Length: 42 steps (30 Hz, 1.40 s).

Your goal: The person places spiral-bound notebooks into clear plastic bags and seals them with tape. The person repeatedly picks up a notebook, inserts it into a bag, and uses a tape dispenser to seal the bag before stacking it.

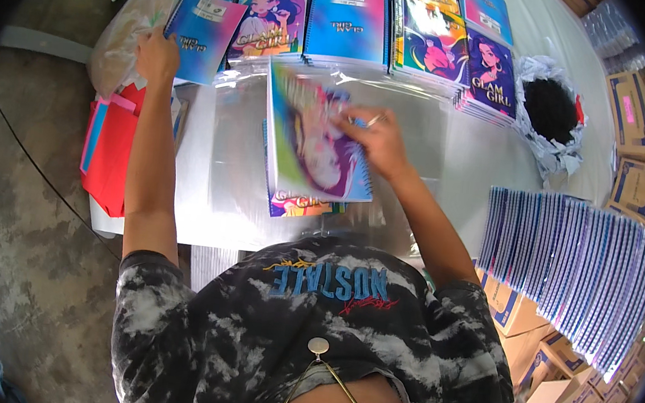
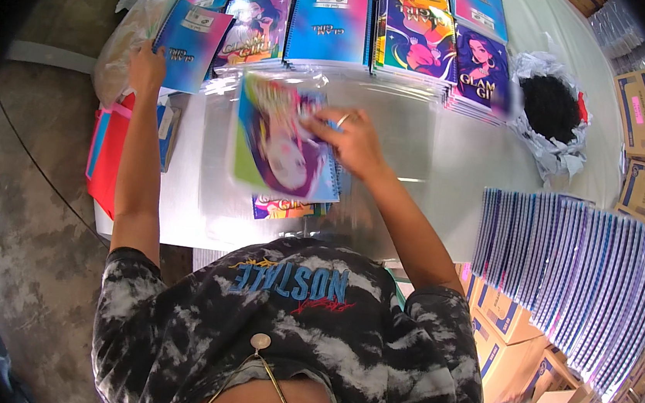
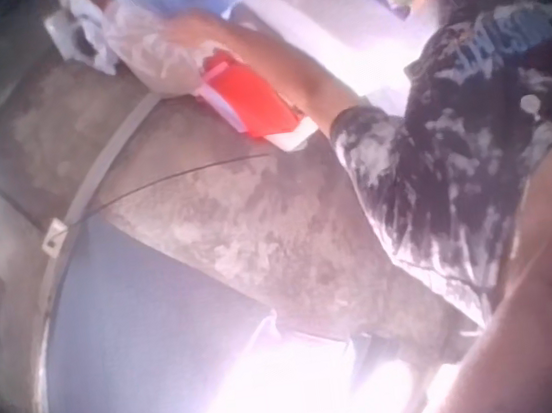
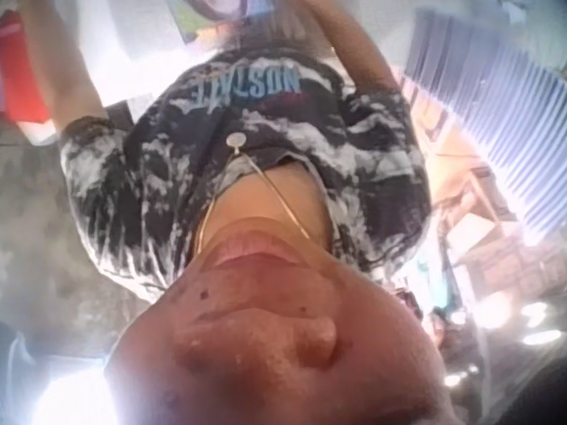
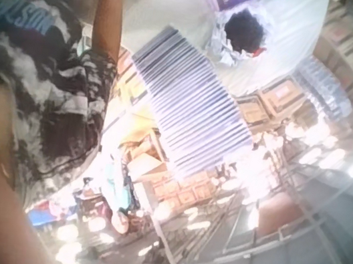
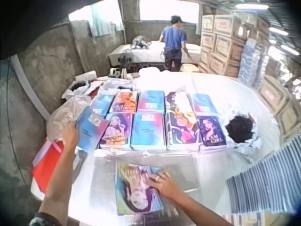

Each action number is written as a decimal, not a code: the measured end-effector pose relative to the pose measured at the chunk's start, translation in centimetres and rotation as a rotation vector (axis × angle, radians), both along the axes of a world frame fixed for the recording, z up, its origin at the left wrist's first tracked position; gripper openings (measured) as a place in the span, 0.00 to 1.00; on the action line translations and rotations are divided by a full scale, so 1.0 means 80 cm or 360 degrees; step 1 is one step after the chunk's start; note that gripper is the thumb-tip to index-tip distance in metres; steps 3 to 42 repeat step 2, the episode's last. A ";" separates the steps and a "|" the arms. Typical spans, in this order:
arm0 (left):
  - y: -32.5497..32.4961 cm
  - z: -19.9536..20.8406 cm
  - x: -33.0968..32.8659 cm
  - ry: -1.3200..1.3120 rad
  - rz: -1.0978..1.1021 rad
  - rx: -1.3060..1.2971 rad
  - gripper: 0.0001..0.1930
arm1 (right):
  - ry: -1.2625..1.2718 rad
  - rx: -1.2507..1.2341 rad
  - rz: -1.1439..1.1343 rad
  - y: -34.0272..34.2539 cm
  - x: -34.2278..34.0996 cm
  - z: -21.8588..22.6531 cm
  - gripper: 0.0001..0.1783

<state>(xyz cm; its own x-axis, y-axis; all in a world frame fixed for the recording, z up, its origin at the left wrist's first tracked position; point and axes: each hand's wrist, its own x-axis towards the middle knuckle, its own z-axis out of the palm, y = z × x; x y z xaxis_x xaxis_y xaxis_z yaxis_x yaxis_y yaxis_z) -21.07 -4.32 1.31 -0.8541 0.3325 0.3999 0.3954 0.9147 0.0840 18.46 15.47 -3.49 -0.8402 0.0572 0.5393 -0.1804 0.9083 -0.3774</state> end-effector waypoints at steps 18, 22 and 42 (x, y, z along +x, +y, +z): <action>0.003 -0.001 0.006 0.0123 -0.0138 0.0116 0.19 | -0.0342 0.0191 -0.0118 -0.020 0.028 -0.062 0.19; 0.003 -0.001 0.006 0.0123 -0.0138 0.0116 0.19 | -0.0342 0.0191 -0.0118 -0.020 0.028 -0.062 0.19; 0.003 -0.001 0.006 0.0123 -0.0138 0.0116 0.19 | -0.0342 0.0191 -0.0118 -0.020 0.028 -0.062 0.19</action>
